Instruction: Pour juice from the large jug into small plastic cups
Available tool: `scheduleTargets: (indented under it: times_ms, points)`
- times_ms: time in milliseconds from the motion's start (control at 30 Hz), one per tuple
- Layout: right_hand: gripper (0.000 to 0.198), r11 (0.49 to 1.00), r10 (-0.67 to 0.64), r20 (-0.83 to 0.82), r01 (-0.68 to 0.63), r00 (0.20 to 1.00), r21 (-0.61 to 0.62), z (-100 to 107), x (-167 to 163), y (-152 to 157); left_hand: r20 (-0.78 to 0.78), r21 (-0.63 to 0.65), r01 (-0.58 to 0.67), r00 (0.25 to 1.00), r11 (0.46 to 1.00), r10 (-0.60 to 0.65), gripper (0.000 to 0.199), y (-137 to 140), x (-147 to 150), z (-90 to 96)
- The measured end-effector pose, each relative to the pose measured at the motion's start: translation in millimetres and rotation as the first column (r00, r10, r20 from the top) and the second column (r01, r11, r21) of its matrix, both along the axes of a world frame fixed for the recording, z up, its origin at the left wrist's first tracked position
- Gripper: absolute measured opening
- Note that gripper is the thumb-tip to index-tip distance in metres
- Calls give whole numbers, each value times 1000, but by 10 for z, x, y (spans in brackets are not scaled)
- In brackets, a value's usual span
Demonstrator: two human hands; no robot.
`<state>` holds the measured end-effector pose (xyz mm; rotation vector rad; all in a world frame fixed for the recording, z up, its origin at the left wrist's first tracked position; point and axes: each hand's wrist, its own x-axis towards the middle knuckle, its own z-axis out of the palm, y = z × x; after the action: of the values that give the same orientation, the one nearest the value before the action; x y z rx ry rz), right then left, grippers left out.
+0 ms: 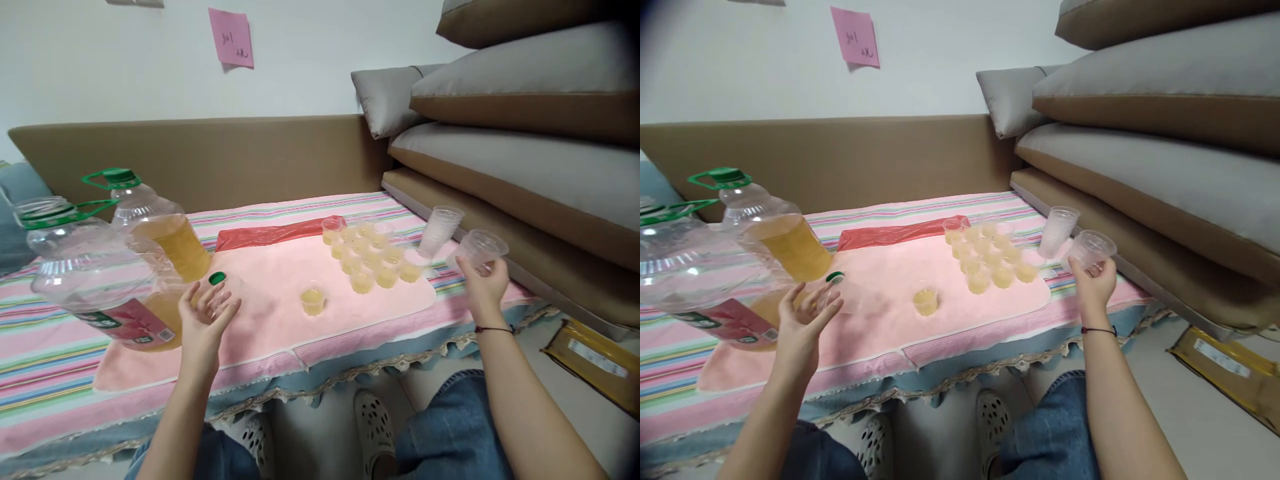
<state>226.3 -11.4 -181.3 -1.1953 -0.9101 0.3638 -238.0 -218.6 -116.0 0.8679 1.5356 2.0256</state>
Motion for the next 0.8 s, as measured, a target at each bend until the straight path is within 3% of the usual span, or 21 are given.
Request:
scheduleTargets:
  times_ms: [133, 233, 467, 567, 667, 733, 800]
  points:
    - [41, 985, -29, 77, 41, 997, -168, -303, 140, 235, -120, -111, 75, 989, 991, -89, 90, 46, -7, -117]
    - [28, 978, -1, 143, 31, 990, -206, -449, 165, 363, -228, -173, 119, 961, 978, -157, 91, 71, 22, -213]
    - [68, 981, 1, 231, 44, 973, -188, -545, 198, 452, -454, -287, 137, 852, 948, -260, 93, 85, 116, -365]
    - [81, 990, 30, 252, 6, 967, -141, -461, 238, 354, -485, -305, 159, 823, 939, -296, 91, 78, 150, -394]
    - [91, 998, -47, 257, 59, 965, -37, -235, 211, 150, -471, -295, 171, 830, 940, -299, 91, 77, 182, -416]
    - [88, 993, -105, 246, 89, 964, 76, -29, 63, -52, -463, -278, 178, 836, 944, -294, 94, 83, 201, -433]
    - [75, 977, -92, 252, 38, 963, 211, 164, -230, -303, -448, -258, 183, 847, 949, -285, 96, 92, 220, -450]
